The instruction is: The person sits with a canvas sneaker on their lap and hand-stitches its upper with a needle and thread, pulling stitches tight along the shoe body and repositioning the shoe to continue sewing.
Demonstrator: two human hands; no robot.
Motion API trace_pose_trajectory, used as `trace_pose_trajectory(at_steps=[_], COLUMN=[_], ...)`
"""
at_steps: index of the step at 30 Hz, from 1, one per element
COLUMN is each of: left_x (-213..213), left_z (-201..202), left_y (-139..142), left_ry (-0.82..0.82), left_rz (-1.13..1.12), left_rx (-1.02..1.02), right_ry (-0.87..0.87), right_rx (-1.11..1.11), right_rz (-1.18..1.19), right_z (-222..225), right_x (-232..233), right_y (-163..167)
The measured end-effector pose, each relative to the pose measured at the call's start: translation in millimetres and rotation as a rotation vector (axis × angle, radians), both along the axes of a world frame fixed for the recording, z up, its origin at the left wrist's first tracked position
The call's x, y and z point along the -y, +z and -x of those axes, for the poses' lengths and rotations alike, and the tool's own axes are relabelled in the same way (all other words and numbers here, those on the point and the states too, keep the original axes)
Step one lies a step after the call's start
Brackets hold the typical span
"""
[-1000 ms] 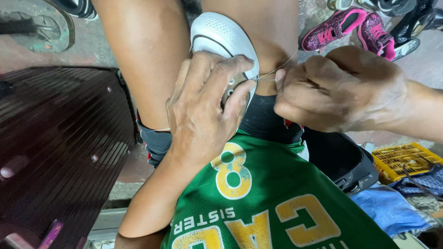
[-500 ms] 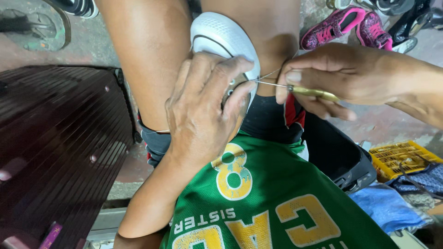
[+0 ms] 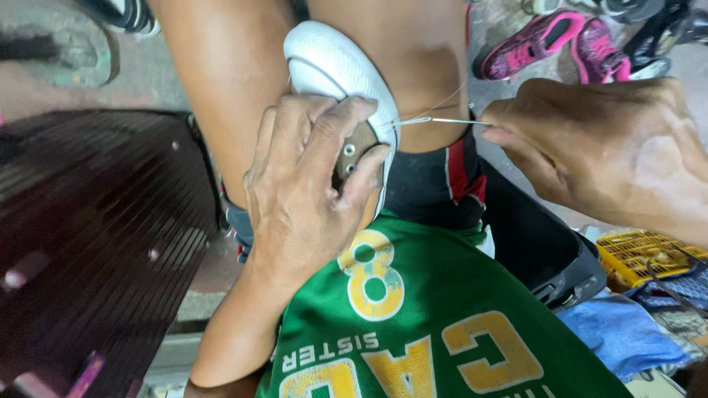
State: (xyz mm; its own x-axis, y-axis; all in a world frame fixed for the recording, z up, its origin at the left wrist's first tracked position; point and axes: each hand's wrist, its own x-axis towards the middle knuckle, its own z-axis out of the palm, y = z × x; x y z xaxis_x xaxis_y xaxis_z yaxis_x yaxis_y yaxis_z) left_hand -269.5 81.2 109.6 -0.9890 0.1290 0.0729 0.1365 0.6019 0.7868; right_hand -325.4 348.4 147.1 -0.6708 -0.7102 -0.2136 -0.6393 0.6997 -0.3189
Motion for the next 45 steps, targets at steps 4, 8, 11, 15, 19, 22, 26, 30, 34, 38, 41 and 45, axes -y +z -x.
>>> trace_pose_trajectory(at_steps=[4, 8, 11, 15, 19, 22, 26, 30, 34, 38, 41, 45], left_x=[-2, -7, -12, -14, -15, -15, -10, -1, 3, 11, 7, -6], left_z=[1, 1, 2, 4, 2, 1, -1, -8, -7, -1, 1, -4], left_y=[6, 8, 5, -1, -2, -3, -8, -12, -18, -11, -6, -6], left_ry=[-0.029, -0.107, -0.1, -0.111, -0.088, -0.078, -0.057, 0.047, 0.113, 0.061, 0.093, -0.106], left_rz=[0.107, 0.23, 0.271, 0.317, 0.294, 0.168, -0.084, -0.353, -0.955, -1.028, -0.834, -0.329], left_rx=[-0.114, -0.242, -0.286, -0.329, -0.274, -0.201, -0.052, 0.208, 0.413, 0.513, 0.629, 0.169], right_ry=[-0.055, -0.023, -0.043, -0.038, -0.037, -0.024, 0.067, 0.099, -0.077, -0.214, -0.397, -0.501], right_rx=[0.047, 0.061, 0.094, 0.121, 0.082, 0.163, 0.21, 0.327, 0.154, 0.17, 0.551, 0.72], right_rz=[-0.032, -0.029, -0.047, 0.055, 0.056, -0.062, 0.03, 0.27, 0.615, 0.553, 0.689, 0.858], right_z=[-1, -2, -3, -1, 0, -2, -1, 12, 9, -7, -13, -18], right_x=[2, 3, 3, 4, 6, 9, 19, 26, 37, 36, 23, 22], right_y=[-6, -6, -6, -6, -8, -10, -16, -30, -56, -70, -61, -47])
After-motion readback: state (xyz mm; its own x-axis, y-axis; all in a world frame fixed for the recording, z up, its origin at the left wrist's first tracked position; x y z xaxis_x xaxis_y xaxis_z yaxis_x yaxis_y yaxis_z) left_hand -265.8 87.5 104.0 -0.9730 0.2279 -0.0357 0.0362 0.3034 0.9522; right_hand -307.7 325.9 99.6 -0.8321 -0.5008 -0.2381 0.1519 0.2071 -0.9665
